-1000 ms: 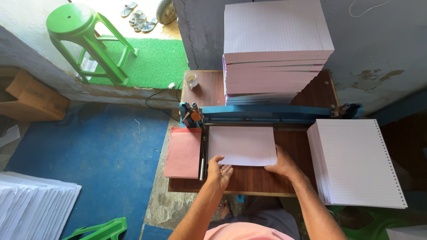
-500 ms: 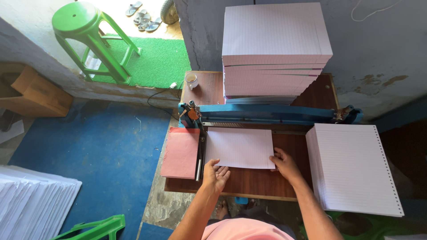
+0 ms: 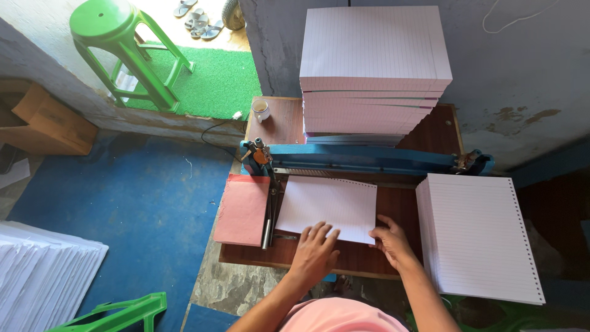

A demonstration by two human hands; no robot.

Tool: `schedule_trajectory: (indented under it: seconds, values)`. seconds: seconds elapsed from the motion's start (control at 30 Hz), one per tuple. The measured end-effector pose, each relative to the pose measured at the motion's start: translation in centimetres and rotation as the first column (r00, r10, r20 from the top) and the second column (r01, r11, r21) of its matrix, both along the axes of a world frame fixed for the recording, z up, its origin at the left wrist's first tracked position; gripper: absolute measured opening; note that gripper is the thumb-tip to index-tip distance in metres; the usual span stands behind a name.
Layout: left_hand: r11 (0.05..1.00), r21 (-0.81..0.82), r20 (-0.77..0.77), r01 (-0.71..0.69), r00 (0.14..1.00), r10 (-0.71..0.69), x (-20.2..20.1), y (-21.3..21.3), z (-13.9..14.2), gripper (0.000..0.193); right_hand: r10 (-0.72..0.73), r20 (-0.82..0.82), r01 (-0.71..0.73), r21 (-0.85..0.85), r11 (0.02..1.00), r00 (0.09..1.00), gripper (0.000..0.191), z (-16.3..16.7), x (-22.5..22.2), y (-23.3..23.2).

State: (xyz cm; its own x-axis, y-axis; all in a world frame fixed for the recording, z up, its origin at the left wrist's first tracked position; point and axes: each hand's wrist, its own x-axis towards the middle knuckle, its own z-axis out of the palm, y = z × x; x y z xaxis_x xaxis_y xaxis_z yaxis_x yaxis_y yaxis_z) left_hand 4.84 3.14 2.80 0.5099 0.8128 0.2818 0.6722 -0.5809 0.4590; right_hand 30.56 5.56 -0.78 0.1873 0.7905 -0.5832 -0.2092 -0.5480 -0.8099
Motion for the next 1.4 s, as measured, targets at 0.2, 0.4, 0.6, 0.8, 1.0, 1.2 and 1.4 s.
schedule_trajectory:
  seconds: [0.2, 0.4, 0.6, 0.8, 1.0, 1.2, 1.4]
  values:
    - [0.970, 0.240, -0.236, 0.036, 0.972, 0.022, 0.9, 2.5, -3.4, 0.064, -0.079, -0.056, 0.077, -0.039, 0.996, 0.995, 0.083, 0.9, 0.6, -0.5]
    - [0.961, 0.275, -0.037, -0.020, 0.999, 0.031, 1.1, 4.2, -2.2, 0.048, -0.165, -0.212, 0.183, 0.067, 0.981, 0.963, 0.059, 0.9, 1.2, -0.9]
    - [0.979, 0.202, 0.072, 0.021, 0.997, -0.036, 0.4, 5.2, 5.9, 0.051, -0.144, -0.220, 0.162, 0.063, 0.985, 0.965, 0.041, 1.3, 0.7, -0.5]
    - [0.999, 0.039, 0.397, -0.020, 0.918, 0.003, -0.2, 5.2, 12.3, 0.041, 0.068, 0.061, -0.082, 0.270, 0.959, 0.996, 0.048, 3.8, -1.1, 0.8]
    - [0.873, -0.482, 0.676, 0.073, 0.664, 0.318, 0.1, 7.4, 12.8, 0.020, 0.019, -0.050, 0.008, 0.481, 0.877, 0.999, 0.032, 6.7, -0.3, 1.5]
    - [0.787, -0.605, 0.713, 0.121, 0.523, 0.467, 2.2, 8.3, 11.1, 0.025, -0.114, 0.156, 0.040, 0.416, 0.909, 0.981, 0.019, 8.8, 2.8, 0.1]
    - [0.550, -0.825, 0.470, 0.127, 0.695, 0.544, 7.7, 7.1, 9.8, 0.034, -0.233, 0.232, 0.144, 0.346, 0.927, 0.944, 0.027, 9.6, 9.7, -2.4]
